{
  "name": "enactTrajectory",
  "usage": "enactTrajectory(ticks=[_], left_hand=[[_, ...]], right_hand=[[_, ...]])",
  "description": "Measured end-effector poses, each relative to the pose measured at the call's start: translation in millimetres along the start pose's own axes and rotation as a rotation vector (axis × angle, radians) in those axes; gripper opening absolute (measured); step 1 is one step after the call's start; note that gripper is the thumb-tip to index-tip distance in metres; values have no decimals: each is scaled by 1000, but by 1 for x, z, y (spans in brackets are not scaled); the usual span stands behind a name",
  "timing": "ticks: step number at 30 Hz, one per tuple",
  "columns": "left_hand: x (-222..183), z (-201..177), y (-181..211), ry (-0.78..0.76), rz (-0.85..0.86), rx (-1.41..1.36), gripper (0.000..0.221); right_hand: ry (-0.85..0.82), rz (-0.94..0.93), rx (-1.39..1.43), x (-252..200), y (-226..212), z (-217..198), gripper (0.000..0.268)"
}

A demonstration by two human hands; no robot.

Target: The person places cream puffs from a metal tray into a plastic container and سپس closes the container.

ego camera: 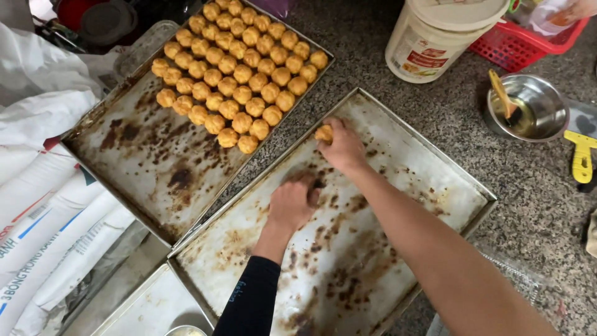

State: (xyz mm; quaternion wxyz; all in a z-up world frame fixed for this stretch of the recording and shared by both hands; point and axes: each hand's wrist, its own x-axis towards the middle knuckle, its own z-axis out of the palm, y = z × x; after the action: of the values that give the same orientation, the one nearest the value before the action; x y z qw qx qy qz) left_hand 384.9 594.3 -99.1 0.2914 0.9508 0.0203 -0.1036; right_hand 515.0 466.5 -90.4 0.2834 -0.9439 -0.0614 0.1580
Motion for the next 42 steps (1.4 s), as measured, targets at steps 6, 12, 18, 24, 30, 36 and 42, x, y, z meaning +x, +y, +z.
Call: enactTrajectory(ticks=[6,12,18,24,30,36,42], left_hand=[[-1,10,-6,30,34,80,42],[1,8,-3,79,24,-11,44],[-7,80,16,388,280,0,39],[-88,114,134,236,342,-300,28],[-136,140,181,-68,317,-417,32],[-145,135,184,-28,332,-361,31],[-152,115,198,-36,205,-336,33]], right_hand=[[83,-49,211,-20,36,-22,56],[183,-237,349,-97,113,-76,57],[176,-145,436,-196,224,-135,56],[139,78,273,-283,296,-129,57],[13,131,193,-308,314,-104,54],[-109,153,271,-303,333,-82,61],[-45,145,274,-294,350,-75,60]])
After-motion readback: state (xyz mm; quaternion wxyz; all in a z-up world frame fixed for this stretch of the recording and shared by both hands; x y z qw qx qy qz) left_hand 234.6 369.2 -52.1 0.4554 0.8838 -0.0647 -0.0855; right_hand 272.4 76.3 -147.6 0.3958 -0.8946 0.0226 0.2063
